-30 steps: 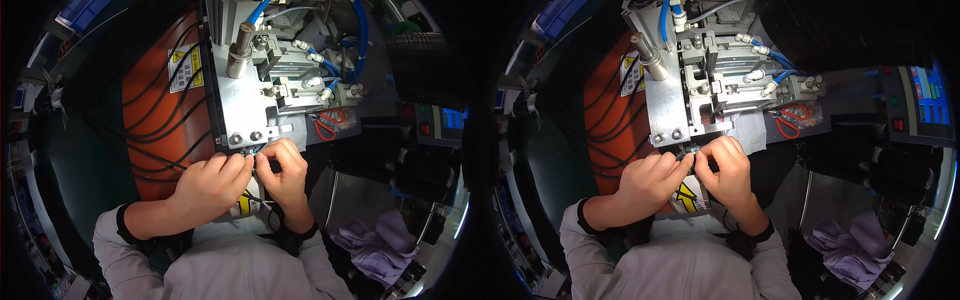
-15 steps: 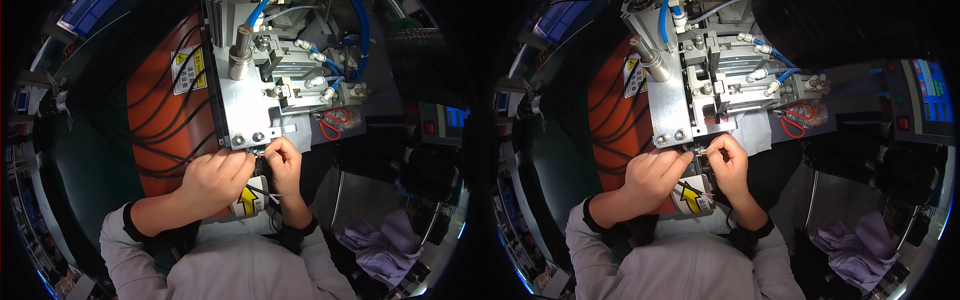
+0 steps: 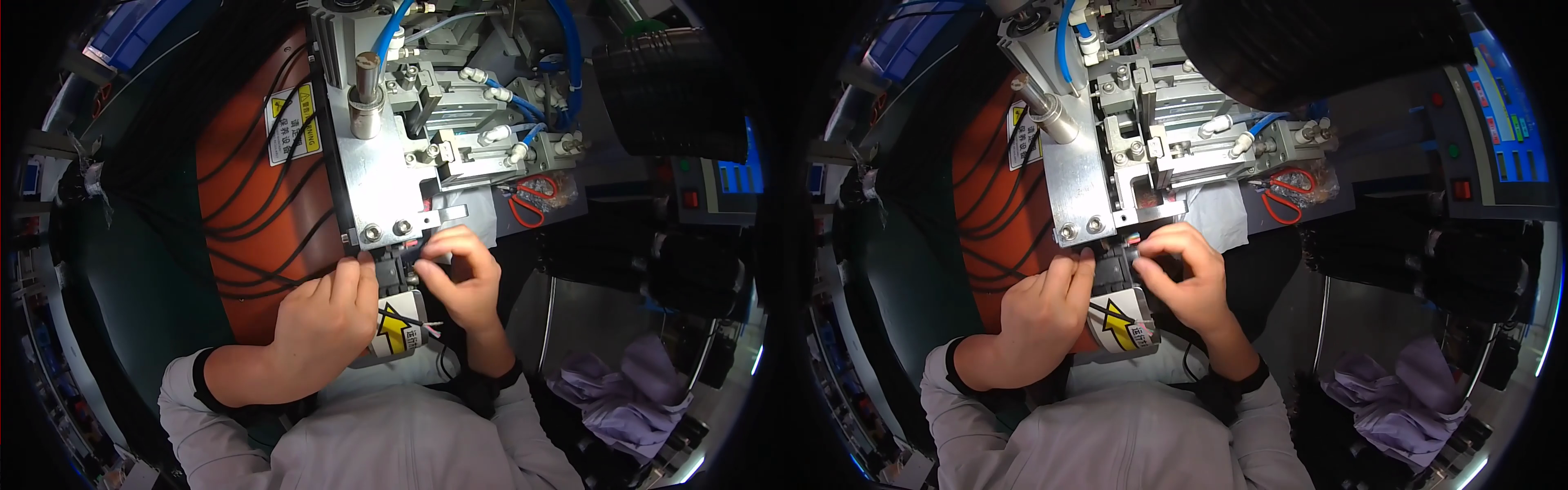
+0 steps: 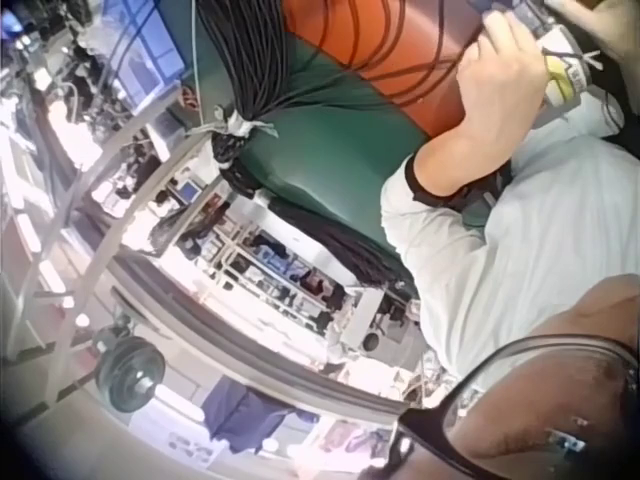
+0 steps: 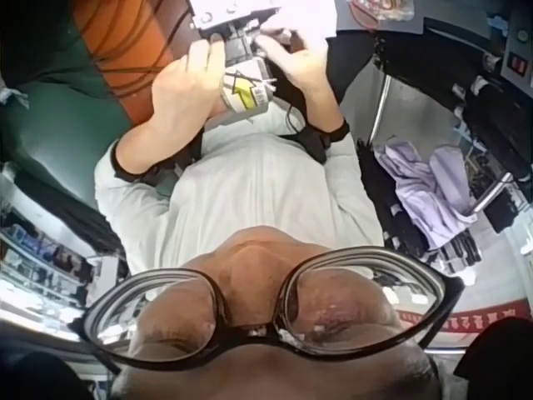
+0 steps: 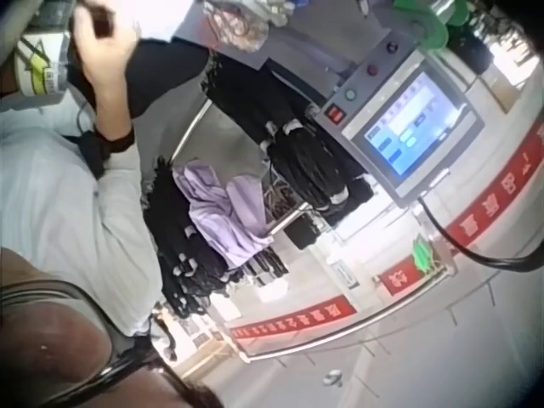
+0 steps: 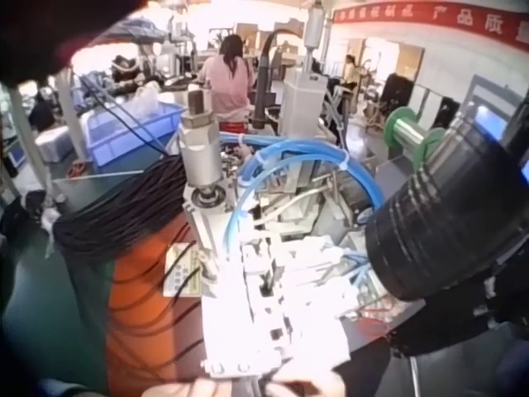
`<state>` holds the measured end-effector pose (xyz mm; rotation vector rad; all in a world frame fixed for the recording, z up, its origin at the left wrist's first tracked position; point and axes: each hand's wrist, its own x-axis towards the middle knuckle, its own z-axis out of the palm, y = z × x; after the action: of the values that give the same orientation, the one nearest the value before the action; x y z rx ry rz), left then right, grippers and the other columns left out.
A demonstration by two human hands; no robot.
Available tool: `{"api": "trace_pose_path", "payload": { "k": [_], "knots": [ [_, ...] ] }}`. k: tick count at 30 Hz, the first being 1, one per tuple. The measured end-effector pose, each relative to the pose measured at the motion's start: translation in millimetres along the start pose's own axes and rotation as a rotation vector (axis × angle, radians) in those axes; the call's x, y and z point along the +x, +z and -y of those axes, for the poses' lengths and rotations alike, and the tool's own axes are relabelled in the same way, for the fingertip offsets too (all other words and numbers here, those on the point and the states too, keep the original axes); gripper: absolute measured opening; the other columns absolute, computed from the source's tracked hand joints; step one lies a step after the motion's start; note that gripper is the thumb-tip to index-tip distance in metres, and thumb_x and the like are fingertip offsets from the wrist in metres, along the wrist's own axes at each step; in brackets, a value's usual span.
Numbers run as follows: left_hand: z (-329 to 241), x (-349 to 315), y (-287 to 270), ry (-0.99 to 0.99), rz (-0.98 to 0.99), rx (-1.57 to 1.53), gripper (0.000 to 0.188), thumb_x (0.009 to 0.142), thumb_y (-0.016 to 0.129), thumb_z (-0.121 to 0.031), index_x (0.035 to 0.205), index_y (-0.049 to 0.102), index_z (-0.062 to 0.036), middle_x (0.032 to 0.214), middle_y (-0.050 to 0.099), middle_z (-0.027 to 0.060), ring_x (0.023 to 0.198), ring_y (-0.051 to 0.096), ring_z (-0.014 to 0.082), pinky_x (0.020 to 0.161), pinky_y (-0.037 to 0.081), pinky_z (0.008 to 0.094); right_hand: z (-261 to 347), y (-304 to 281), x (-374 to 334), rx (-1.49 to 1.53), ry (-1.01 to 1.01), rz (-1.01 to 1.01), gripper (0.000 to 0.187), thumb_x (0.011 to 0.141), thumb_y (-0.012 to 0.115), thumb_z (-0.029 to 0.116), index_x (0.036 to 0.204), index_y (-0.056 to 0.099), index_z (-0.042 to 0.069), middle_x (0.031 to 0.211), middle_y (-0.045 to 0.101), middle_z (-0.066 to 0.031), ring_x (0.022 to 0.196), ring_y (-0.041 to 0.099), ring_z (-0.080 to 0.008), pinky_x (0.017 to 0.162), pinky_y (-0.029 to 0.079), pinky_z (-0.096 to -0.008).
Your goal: The person inserts the ends of wires into a machine for processing, then moves the completed bundle to a rack. They retrieve a new bundle of cables from the table and repeat the process of inserting wire ends into the machine.
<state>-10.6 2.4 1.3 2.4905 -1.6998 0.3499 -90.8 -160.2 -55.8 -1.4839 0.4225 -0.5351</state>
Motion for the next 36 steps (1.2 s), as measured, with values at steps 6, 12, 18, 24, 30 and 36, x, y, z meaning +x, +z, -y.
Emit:
{"api": "trace_pose_path", "payload": {
  "k": [6,12,18,24,30,36],
  "knots": [
    [5,11,-9,0.061,-0.237,-0.178,0.018,0.072,0.064,-0.010,0.088,0.065,-0.0026,0.074,0.055,0.0026,0.058,0.053,0.0124,0.048,0.038,0.0230,26,-14,4,-0.031,-0.404,0.499,0.026,0.067,0.075,-0.004,0.088,0.061,-0.001,0.084,0.063,-0.0094,0.073,0.060,-0.0165,0.064,0.047,-0.0272],
    [7,5,1,0.042,-0.372,-0.504,0.018,0.070,0.070,-0.010,0.085,0.065,-0.0026,0.070,0.059,0.0051,0.054,0.055,0.0173,0.045,0.039,0.0256,46,16,-15,0.267,-0.137,0.004,0.024,0.065,0.076,-0.003,0.087,0.064,-0.002,0.088,0.063,-0.0136,0.073,0.061,-0.0194,0.064,0.048,-0.0291],
    [9,10,7,0.018,-0.483,-0.564,0.019,0.065,0.069,-0.005,0.083,0.063,-0.0018,0.062,0.053,0.0022,0.048,0.051,0.0147,0.041,0.036,0.0256,50,12,-6,-0.216,-0.417,0.185,0.018,0.068,0.075,-0.002,0.083,0.066,-0.001,0.085,0.063,-0.0102,0.076,0.060,-0.0158,0.065,0.048,-0.0255],
    [8,12,9,0.004,-0.447,-0.570,0.021,0.062,0.066,-0.003,0.083,0.063,-0.0032,0.067,0.052,0.0010,0.050,0.048,0.0131,0.039,0.035,0.0249,50,6,-1,0.000,-0.179,0.224,0.017,0.067,0.076,-0.001,0.081,0.066,-0.001,0.084,0.062,-0.0083,0.074,0.059,-0.0133,0.062,0.046,-0.0236],
    [8,9,12,0.045,-0.426,-0.598,0.025,0.060,0.063,-0.003,0.085,0.062,-0.0041,0.072,0.050,0.0015,0.052,0.047,0.0128,0.039,0.034,0.0246,47,6,-2,0.136,-0.153,0.222,0.016,0.066,0.077,-0.002,0.078,0.066,0.000,0.082,0.062,-0.0086,0.072,0.058,-0.0121,0.060,0.045,-0.0224],
    [11,10,11,0.095,-0.435,-0.581,0.026,0.060,0.063,-0.005,0.086,0.062,-0.0044,0.072,0.048,0.0011,0.052,0.046,0.0121,0.039,0.034,0.0244,56,3,4,0.082,-0.143,0.264,0.017,0.064,0.078,-0.003,0.075,0.065,0.000,0.078,0.061,-0.0077,0.070,0.058,-0.0115,0.059,0.044,-0.0215]
  ]
}}
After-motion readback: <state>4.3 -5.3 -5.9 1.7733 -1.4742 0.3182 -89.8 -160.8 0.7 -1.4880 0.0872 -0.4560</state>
